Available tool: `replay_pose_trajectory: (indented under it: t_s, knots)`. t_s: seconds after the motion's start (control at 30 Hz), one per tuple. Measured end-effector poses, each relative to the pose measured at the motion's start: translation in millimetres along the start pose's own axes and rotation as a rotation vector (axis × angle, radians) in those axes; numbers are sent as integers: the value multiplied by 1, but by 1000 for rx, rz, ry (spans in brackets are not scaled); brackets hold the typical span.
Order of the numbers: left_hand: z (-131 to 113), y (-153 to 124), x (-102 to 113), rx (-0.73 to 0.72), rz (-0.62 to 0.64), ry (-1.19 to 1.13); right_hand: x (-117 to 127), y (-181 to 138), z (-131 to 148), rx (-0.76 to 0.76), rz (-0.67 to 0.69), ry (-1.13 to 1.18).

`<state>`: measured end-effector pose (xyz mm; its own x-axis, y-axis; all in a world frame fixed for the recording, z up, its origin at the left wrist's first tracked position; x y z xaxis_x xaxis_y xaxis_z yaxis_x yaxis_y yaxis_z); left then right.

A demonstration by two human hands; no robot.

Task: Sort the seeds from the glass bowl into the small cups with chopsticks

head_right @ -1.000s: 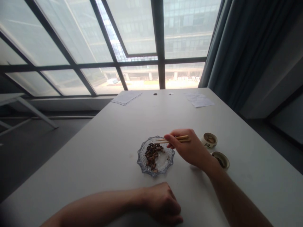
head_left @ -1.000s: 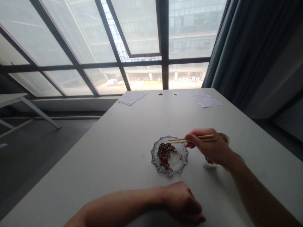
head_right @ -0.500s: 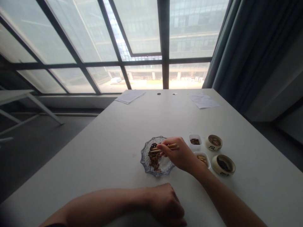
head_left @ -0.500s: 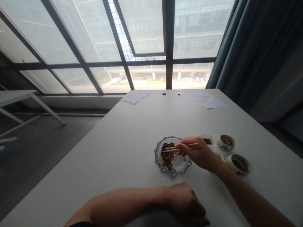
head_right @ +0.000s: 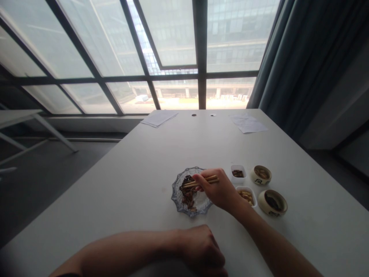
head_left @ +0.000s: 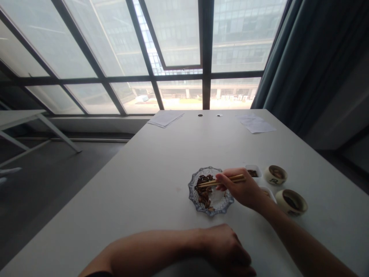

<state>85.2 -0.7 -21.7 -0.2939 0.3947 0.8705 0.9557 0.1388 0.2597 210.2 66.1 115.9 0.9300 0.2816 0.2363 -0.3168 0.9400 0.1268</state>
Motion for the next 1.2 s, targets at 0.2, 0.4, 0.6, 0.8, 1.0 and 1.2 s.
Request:
replay_pose_trajectory:
  t_s: [0.2,0.4,0.6,0.8,1.0,1.2]
  knots:
    - [1,-1,-3,15,11,12,10,-5,6,-32,-65,35]
    - [1,-3,-2,-2,-6,-19,44,-22,37,-57,-274,28]
    - [0,-3,3,-17,-42,-83,108,-68,80,-90,-669,-194]
    - [-1,-2,11,-20,-47,-132,164,-114,86,-260,-865,-505]
    - [-3,-1,15,-33,-76,-180,167,-110,84,-419,-819,-350]
    - [-3,-1,15,-26,-62,-191,173,-104,74,-511,-811,-304]
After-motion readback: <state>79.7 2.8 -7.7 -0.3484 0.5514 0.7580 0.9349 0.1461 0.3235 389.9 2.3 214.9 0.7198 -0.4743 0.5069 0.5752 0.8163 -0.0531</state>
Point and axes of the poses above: each hand's wrist, its own y-axis towards the middle knuckle, its own x-axis out of the back of the hand, z = x × y, the point moved 1 cm from there along y, towards the middle knuckle, and after that the axes turned 8 degrees about y, right-handed, at the moved point
